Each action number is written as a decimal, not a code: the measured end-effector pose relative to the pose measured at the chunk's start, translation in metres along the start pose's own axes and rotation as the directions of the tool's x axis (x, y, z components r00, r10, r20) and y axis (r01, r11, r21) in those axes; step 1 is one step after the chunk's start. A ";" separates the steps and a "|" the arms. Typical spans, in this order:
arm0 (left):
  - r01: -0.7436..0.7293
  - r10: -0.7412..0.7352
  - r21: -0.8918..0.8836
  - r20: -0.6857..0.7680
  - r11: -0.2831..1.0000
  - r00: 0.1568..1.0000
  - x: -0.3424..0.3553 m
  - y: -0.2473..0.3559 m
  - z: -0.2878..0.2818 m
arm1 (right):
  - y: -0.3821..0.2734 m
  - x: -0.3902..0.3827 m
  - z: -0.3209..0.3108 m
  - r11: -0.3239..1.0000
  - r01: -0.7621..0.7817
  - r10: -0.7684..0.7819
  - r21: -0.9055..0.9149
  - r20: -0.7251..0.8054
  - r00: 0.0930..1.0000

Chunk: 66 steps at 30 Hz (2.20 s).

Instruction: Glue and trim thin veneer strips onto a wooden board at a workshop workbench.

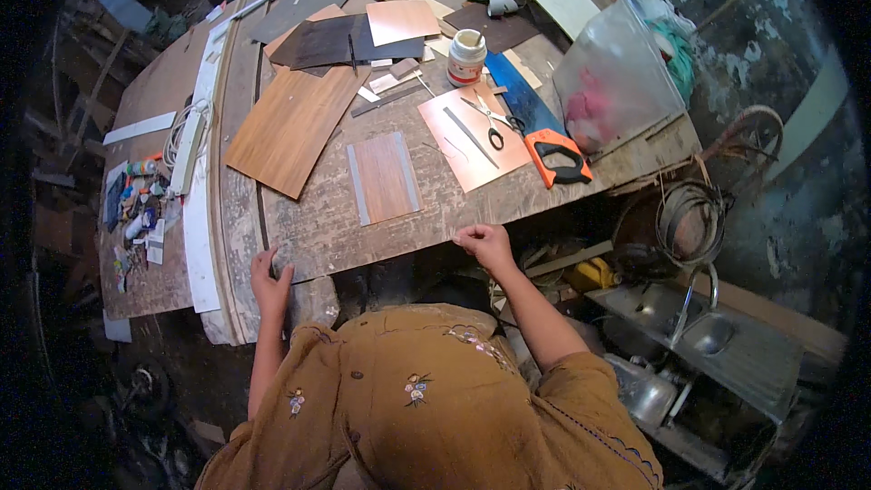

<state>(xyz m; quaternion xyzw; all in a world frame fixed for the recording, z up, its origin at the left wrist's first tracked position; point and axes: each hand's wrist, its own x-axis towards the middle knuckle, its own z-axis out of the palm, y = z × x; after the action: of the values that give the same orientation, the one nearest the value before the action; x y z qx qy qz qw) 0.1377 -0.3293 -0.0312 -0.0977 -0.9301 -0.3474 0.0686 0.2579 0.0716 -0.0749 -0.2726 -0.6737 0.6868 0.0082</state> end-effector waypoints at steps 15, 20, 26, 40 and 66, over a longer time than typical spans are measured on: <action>-0.111 0.133 -0.198 0.100 0.974 0.986 -0.018 -0.031 -0.028 | 0.071 -0.094 -0.020 0.992 0.025 -0.075 -0.125 -0.412 0.908; -0.180 0.209 -0.226 0.113 0.957 0.971 -0.022 -0.036 -0.018 | 0.090 -0.112 -0.013 0.935 -0.029 -0.151 -0.353 -0.472 0.869; -0.161 0.189 -0.244 0.096 0.956 0.977 -0.032 -0.037 -0.017 | 0.060 -0.129 -0.011 0.986 -0.161 0.127 -0.051 -0.402 0.907; 0.044 -0.035 -0.366 0.030 0.930 0.999 -0.035 -0.046 -0.012 | -0.018 0.007 -0.008 0.892 0.020 -0.210 -0.452 -0.374 0.904; 0.176 -0.183 -0.178 -0.026 0.968 0.983 0.048 0.061 0.075 | -0.102 0.160 -0.031 0.630 0.218 -0.207 -0.745 0.110 0.972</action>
<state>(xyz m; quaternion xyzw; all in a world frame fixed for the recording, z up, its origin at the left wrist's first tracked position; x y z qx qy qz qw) 0.1005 -0.2281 -0.0394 -0.0113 -0.8993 -0.4345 0.0477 0.0972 0.1706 -0.0363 -0.1655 -0.9244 0.3423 -0.0290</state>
